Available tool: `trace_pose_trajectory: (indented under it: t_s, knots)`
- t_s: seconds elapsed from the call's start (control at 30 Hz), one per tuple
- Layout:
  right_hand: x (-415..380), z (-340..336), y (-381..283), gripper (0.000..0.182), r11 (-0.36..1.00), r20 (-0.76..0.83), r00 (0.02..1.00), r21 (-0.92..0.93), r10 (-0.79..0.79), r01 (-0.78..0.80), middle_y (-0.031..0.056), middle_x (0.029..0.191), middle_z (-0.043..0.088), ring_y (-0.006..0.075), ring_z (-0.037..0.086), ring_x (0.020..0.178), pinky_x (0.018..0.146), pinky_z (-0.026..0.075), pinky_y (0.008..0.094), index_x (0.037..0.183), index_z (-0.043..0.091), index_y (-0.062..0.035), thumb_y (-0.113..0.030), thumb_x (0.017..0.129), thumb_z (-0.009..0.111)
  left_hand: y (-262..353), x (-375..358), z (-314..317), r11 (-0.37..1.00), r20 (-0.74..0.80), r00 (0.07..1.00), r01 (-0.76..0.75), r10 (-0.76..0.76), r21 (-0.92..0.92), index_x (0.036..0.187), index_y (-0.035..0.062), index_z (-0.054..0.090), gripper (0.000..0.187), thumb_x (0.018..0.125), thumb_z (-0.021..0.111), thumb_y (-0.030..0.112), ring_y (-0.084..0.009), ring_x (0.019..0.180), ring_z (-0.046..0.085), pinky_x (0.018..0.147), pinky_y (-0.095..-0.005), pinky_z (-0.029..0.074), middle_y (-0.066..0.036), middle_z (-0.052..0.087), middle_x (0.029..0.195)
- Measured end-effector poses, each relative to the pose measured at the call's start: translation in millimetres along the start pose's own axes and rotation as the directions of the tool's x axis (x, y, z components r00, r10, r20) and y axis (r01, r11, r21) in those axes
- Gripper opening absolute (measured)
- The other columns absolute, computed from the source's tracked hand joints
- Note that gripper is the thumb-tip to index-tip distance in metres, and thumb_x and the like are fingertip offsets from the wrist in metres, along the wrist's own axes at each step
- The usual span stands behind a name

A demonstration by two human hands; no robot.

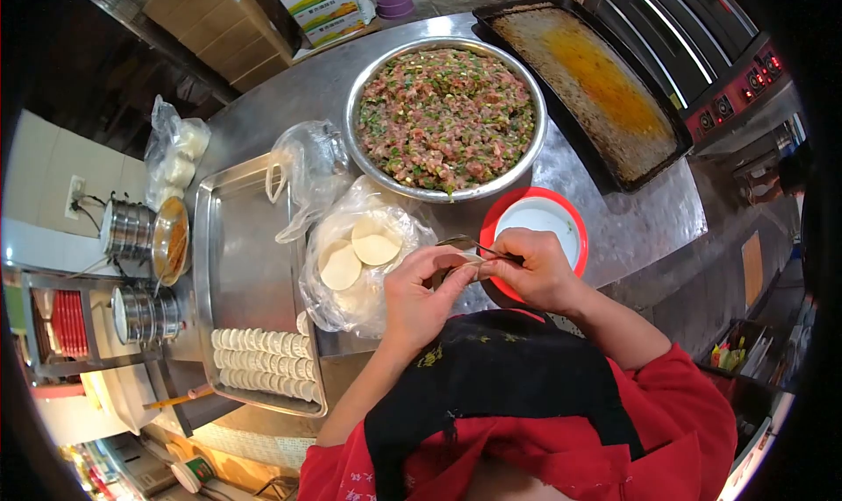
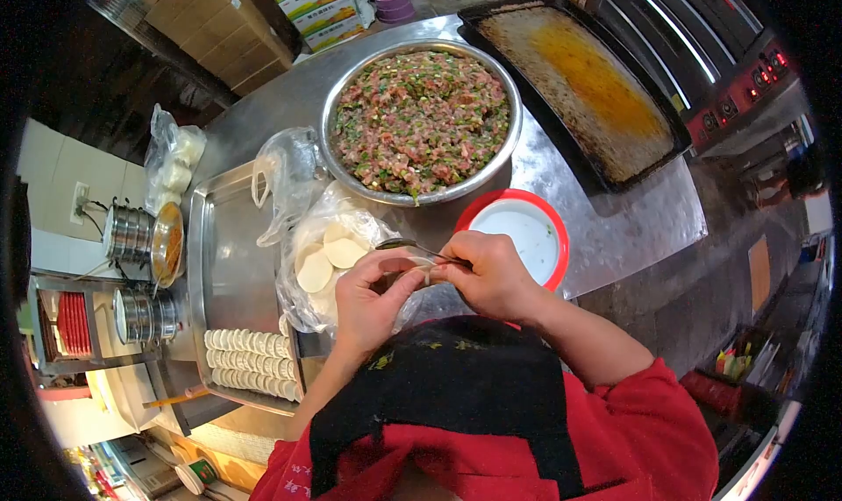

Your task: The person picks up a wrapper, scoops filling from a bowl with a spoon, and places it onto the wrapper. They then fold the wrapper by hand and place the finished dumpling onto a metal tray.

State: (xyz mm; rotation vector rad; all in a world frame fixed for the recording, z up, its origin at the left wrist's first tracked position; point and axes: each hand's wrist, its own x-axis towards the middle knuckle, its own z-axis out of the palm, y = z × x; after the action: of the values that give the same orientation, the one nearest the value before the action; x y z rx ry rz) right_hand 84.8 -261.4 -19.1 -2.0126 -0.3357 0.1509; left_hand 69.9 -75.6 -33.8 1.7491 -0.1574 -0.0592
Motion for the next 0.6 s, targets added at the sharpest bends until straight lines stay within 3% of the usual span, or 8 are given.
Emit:
trace_pose_trajectory:
  t_s: [0.07,0.17,0.23,0.37,0.43,0.53,0.57,0.6]
  knots:
    - [0.0,-0.5,2.6,0.016,1.0,-0.001,1.0,0.007,0.023,-0.023,0.013,0.07,0.06,0.0252,0.06,0.065,0.058,0.045,0.0323,0.08,0.063,0.0003,-0.013,0.075,0.071,-0.4,-0.3,-0.2,0.998,-0.025,0.999,0.044,-0.045,-0.047,0.091,-0.0014,0.068,0.011,0.079,0.067,0.0,-0.0129,0.086,0.062,0.073,-0.0258,0.05,-0.008,0.065,0.089]
    - [1.0,-3.6,5.1,0.018,0.991,-0.001,0.991,-0.01,-0.136,0.136,0.0124,0.071,0.06,0.0244,0.059,0.065,0.058,0.045,0.0321,0.081,0.063,-0.0001,-0.015,0.075,0.072,11.6,2.3,-1.8,0.995,0.01,1.0,-0.012,0.012,0.1,0.091,-0.0013,0.069,0.012,0.079,0.068,0.001,-0.0151,0.086,0.063,0.074,-0.0265,0.05,-0.01,0.066,0.091]
    - [-1.1,-6.9,-1.0,0.019,0.999,0.039,0.999,0.041,0.022,-0.023,0.0118,0.071,0.059,0.0241,0.057,0.064,0.058,0.044,0.0322,0.081,0.063,-0.0006,-0.016,0.075,0.073,13.9,2.4,-0.6,0.986,0.024,0.995,-0.104,0.101,0.134,0.091,-0.0005,0.069,0.013,0.078,0.068,0.003,-0.0174,0.085,0.064,0.075,-0.0276,0.049,-0.011,0.067,0.092]
    - [0.3,-2.9,3.5,0.019,0.992,0.01,1.0,0.125,0.004,-0.005,0.0118,0.071,0.059,0.025,0.057,0.063,0.057,0.044,0.0328,0.081,0.063,-0.0009,-0.016,0.074,0.073,16.2,5.4,-1.5,0.982,0.066,0.99,-0.134,0.126,0.133,0.091,0.0005,0.07,0.013,0.078,0.068,0.004,-0.019,0.084,0.064,0.076,-0.0284,0.049,-0.012,0.067,0.092]
    - [2.9,-2.7,5.3,0.019,0.978,-0.008,0.978,0.023,-0.208,0.208,0.0119,0.07,0.058,0.0263,0.057,0.063,0.057,0.044,0.0331,0.08,0.063,-0.001,-0.016,0.074,0.073,13.7,7.4,-3.1,0.986,0.131,0.98,-0.156,0.147,0.065,0.092,0.0013,0.07,0.014,0.078,0.068,0.004,-0.0184,0.083,0.064,0.076,-0.0281,0.049,-0.011,0.068,0.091]
    - [2.2,-3.8,1.3,0.018,0.988,0.005,0.989,-0.048,-0.145,0.145,0.012,0.069,0.058,0.027,0.058,0.064,0.057,0.044,0.0328,0.08,0.064,-0.0012,-0.016,0.074,0.072,10.3,6.4,-4.4,0.975,0.108,0.976,-0.197,0.186,0.1,0.092,0.0004,0.069,0.014,0.078,0.068,0.004,-0.0175,0.082,0.064,0.074,-0.0273,0.049,-0.011,0.067,0.091]
    - [2.8,-3.8,1.2,0.018,0.988,0.003,0.989,-0.048,-0.145,0.145,0.012,0.069,0.058,0.027,0.058,0.064,0.057,0.044,0.0328,0.08,0.064,-0.0012,-0.016,0.074,0.072,10.5,4.6,-4.6,0.975,0.111,0.976,-0.199,0.188,0.1,0.092,0.0004,0.069,0.014,0.078,0.068,0.004,-0.0175,0.082,0.064,0.074,-0.0273,0.049,-0.011,0.067,0.091]
    - [3.3,-3.6,1.1,0.017,0.992,0.008,0.993,-0.033,-0.122,0.122,0.0119,0.069,0.058,0.0267,0.058,0.064,0.058,0.044,0.0327,0.08,0.064,-0.0011,-0.015,0.074,0.072,10.7,1.4,-4.7,0.995,0.045,0.997,-0.066,0.063,0.075,0.091,0.0,0.069,0.014,0.078,0.068,0.003,-0.0169,0.081,0.063,0.074,-0.027,0.049,-0.011,0.067,0.091]
